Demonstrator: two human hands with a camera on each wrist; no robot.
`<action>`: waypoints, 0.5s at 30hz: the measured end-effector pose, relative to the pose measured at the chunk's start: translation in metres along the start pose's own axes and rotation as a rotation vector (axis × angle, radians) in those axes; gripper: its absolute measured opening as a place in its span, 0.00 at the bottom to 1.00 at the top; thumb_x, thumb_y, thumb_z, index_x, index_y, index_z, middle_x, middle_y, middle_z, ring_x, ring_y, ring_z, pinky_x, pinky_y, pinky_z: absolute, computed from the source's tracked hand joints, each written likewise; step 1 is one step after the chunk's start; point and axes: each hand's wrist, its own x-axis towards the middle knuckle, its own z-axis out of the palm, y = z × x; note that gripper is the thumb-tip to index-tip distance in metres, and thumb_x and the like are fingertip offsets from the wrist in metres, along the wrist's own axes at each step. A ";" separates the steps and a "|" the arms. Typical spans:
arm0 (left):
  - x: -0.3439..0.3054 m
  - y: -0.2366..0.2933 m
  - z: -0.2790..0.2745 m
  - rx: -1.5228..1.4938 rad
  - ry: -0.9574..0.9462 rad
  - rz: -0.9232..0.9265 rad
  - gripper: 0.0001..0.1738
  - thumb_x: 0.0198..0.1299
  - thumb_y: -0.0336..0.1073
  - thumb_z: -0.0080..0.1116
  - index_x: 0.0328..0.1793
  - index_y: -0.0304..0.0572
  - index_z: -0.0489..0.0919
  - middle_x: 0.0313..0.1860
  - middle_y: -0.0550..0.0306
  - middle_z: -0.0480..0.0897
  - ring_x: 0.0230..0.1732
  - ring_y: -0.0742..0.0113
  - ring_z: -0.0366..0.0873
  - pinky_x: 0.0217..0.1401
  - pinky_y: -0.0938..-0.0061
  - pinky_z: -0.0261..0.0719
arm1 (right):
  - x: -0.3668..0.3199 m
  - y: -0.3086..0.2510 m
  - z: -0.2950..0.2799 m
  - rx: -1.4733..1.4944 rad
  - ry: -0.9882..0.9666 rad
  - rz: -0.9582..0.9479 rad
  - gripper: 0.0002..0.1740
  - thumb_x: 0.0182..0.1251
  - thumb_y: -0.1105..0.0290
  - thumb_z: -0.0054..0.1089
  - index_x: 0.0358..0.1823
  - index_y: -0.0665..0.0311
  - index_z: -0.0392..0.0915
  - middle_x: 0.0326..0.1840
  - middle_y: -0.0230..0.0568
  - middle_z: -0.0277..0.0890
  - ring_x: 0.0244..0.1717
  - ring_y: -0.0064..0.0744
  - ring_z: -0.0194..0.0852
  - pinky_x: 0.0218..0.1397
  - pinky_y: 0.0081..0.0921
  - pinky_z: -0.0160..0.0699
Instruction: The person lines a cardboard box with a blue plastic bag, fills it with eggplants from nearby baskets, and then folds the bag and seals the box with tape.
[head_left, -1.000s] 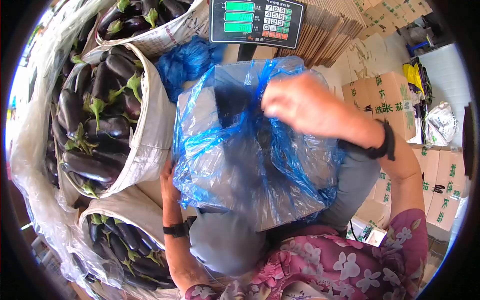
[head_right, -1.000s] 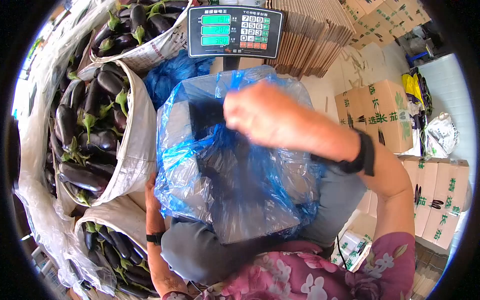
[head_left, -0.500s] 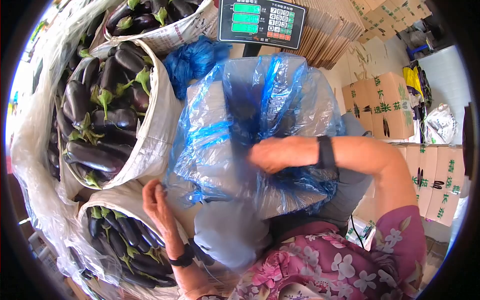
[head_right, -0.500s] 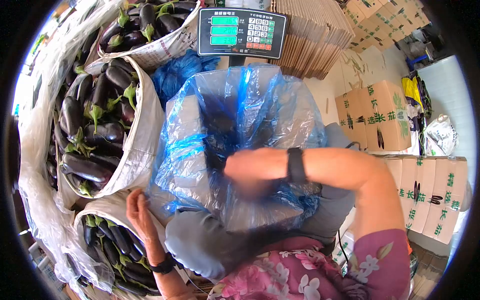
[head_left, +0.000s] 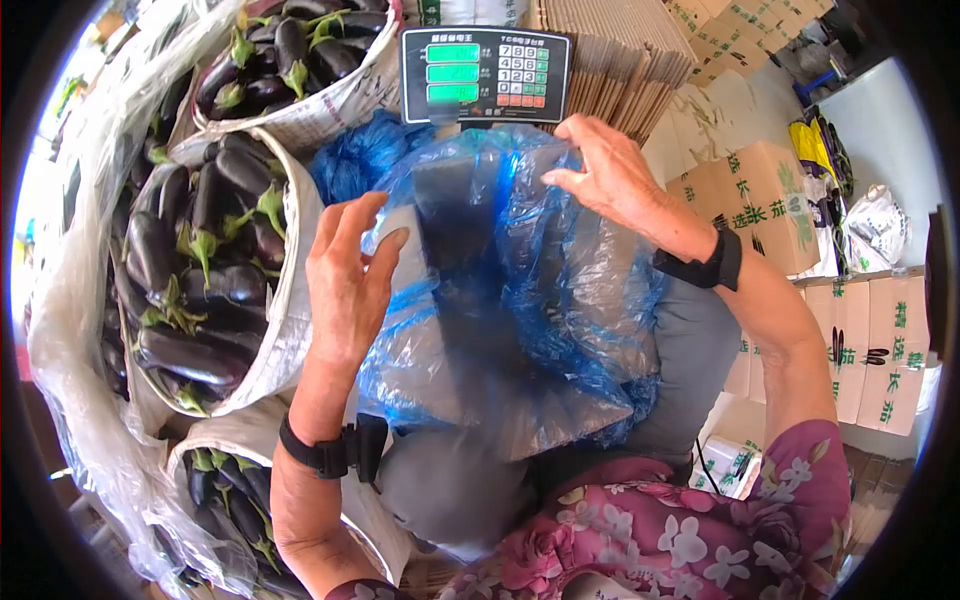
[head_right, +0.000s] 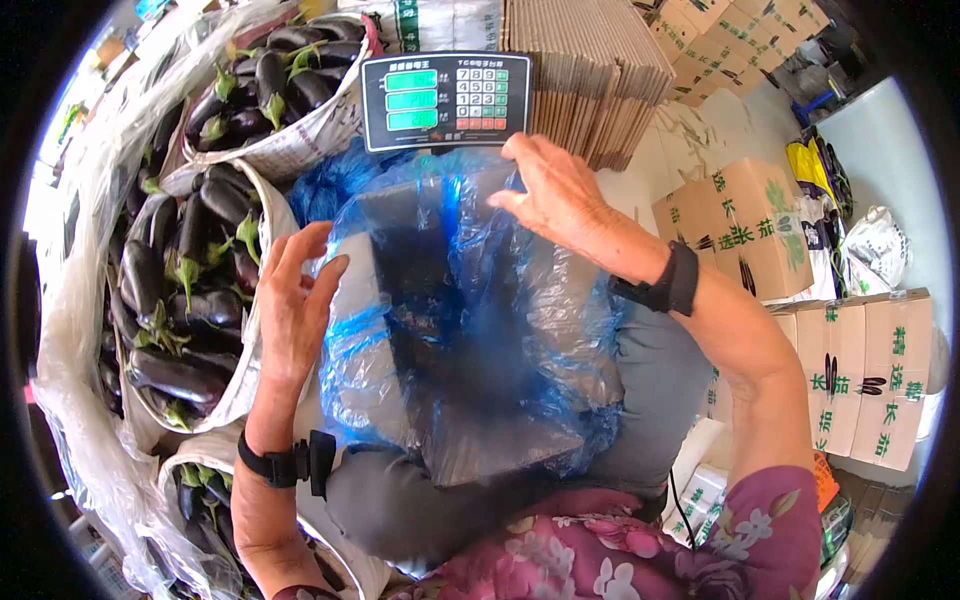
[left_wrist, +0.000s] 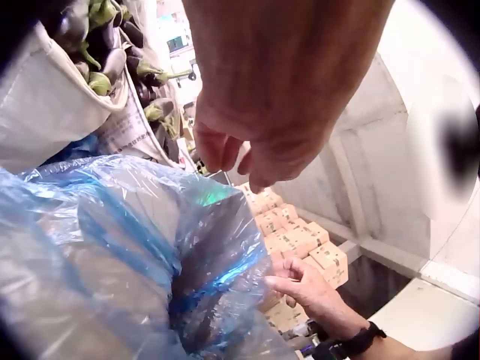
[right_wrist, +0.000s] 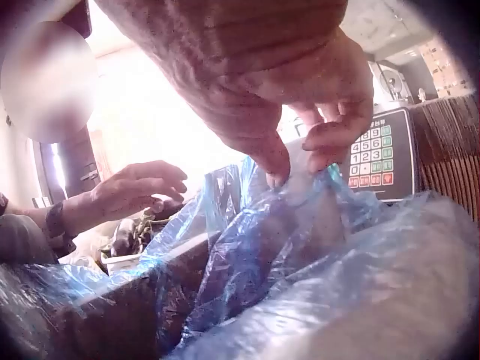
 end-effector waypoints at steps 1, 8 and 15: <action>0.011 -0.002 0.007 0.064 -0.011 0.058 0.18 0.60 0.30 0.63 0.58 0.38 0.79 0.45 0.51 0.81 0.47 0.61 0.81 0.41 0.72 0.81 | 0.002 0.006 0.002 0.040 -0.074 0.014 0.26 0.54 0.63 0.74 0.48 0.68 0.71 0.37 0.50 0.75 0.42 0.52 0.79 0.40 0.43 0.78; 0.051 -0.030 0.044 0.232 -0.044 0.194 0.16 0.56 0.29 0.66 0.52 0.36 0.81 0.39 0.47 0.83 0.36 0.59 0.82 0.39 0.69 0.79 | 0.003 0.029 0.003 0.100 -0.023 -0.020 0.09 0.60 0.72 0.62 0.40 0.67 0.75 0.31 0.52 0.78 0.38 0.57 0.79 0.40 0.46 0.76; 0.050 -0.071 0.029 -0.245 -0.027 -0.278 0.05 0.61 0.30 0.60 0.40 0.35 0.83 0.22 0.64 0.76 0.26 0.79 0.70 0.30 0.79 0.68 | 0.006 0.085 -0.015 0.398 -0.206 0.369 0.07 0.66 0.69 0.60 0.36 0.65 0.81 0.23 0.28 0.74 0.28 0.15 0.73 0.26 0.20 0.72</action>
